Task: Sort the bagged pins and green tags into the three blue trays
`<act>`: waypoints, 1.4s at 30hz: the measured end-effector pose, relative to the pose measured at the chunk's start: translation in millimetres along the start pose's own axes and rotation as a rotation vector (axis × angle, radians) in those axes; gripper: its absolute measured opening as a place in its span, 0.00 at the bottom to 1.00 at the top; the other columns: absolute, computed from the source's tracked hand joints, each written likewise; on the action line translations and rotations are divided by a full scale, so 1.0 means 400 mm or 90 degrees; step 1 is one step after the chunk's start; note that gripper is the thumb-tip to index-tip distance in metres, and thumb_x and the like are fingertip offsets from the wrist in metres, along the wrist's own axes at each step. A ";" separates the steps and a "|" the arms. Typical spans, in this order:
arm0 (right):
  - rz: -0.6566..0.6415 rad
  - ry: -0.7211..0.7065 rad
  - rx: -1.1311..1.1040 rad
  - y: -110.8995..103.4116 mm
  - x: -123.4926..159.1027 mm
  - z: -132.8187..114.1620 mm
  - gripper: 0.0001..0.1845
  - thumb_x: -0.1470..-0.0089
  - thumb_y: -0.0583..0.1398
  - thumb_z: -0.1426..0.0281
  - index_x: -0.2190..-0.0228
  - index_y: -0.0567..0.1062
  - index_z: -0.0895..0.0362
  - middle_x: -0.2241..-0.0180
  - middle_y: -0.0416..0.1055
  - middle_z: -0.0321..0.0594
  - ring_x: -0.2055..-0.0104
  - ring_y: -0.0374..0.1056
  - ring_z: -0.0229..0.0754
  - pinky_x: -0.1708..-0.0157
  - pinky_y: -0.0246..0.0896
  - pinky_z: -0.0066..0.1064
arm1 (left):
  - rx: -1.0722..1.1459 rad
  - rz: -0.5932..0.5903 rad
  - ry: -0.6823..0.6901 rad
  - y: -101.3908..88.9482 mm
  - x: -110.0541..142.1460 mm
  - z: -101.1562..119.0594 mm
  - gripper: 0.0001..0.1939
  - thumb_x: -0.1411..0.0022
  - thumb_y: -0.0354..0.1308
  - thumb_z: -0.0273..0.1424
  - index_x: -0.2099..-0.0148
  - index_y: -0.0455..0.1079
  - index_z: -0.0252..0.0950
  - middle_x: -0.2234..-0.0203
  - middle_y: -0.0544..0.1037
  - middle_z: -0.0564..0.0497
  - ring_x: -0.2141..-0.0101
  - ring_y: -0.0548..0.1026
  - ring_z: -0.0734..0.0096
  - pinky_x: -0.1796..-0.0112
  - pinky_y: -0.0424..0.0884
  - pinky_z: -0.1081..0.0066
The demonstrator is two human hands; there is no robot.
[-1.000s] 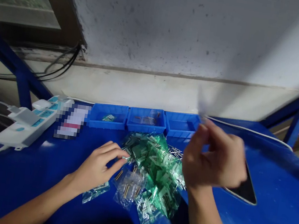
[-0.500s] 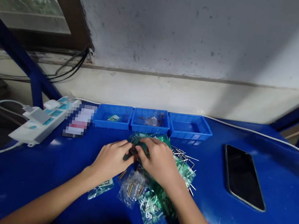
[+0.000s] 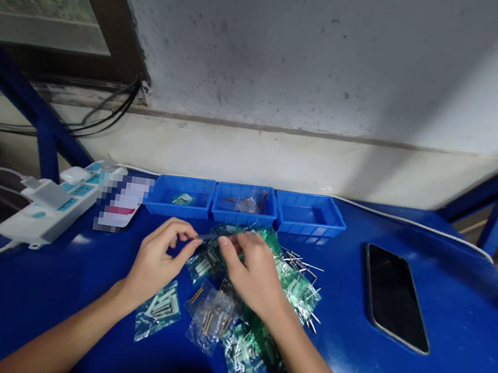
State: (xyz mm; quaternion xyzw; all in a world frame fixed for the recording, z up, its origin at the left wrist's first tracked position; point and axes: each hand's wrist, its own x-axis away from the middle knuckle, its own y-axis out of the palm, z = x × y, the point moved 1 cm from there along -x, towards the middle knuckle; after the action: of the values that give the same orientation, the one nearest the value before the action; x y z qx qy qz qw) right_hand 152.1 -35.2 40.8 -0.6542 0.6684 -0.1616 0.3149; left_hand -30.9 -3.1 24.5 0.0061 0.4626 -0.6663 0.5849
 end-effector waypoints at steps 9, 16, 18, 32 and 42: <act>0.041 0.136 -0.319 0.010 0.016 -0.010 0.17 0.46 0.55 0.57 0.77 0.66 0.57 0.81 0.56 0.30 0.80 0.51 0.32 0.80 0.47 0.25 | 0.038 -0.076 0.105 0.006 0.014 0.023 0.07 0.39 0.51 0.21 0.61 0.65 0.37 0.66 0.71 0.48 0.62 0.69 0.66 0.61 0.66 0.65; 0.280 0.033 -0.199 -0.019 0.020 0.012 0.07 0.46 0.58 0.65 0.69 0.71 0.56 0.73 0.69 0.37 0.74 0.63 0.36 0.74 0.59 0.28 | 0.079 -0.136 0.043 -0.001 0.016 0.019 0.07 0.38 0.47 0.21 0.65 0.62 0.37 0.70 0.70 0.50 0.66 0.67 0.68 0.63 0.63 0.66; 0.304 -0.029 -0.153 -0.018 0.024 0.001 0.04 0.46 0.58 0.68 0.69 0.71 0.55 0.73 0.69 0.37 0.73 0.64 0.37 0.73 0.60 0.29 | 0.112 -0.184 0.020 0.004 0.019 0.030 0.08 0.38 0.46 0.22 0.67 0.63 0.37 0.70 0.70 0.50 0.66 0.67 0.68 0.63 0.63 0.66; 0.081 -0.319 0.121 0.034 0.049 -0.027 0.10 0.45 0.56 0.75 0.62 0.75 0.56 0.71 0.68 0.42 0.70 0.61 0.40 0.71 0.57 0.34 | 0.477 -0.154 -0.314 0.009 0.003 0.004 0.11 0.38 0.52 0.38 0.65 0.69 0.35 0.76 0.71 0.52 0.76 0.68 0.75 0.76 0.63 0.75; -0.032 0.083 -0.195 0.020 0.022 -0.024 0.16 0.42 0.53 0.61 0.75 0.70 0.57 0.79 0.64 0.34 0.77 0.59 0.35 0.78 0.54 0.26 | 0.104 -0.077 0.135 0.014 0.024 0.021 0.10 0.41 0.55 0.21 0.58 0.71 0.39 0.63 0.69 0.49 0.61 0.70 0.71 0.63 0.69 0.71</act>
State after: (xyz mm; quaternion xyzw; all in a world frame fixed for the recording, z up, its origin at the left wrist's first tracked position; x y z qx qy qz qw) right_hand 140.2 -44.9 41.1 -0.6993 0.6875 -0.1077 0.1634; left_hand -25.2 -15.2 20.6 0.0963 0.4653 -0.7316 0.4888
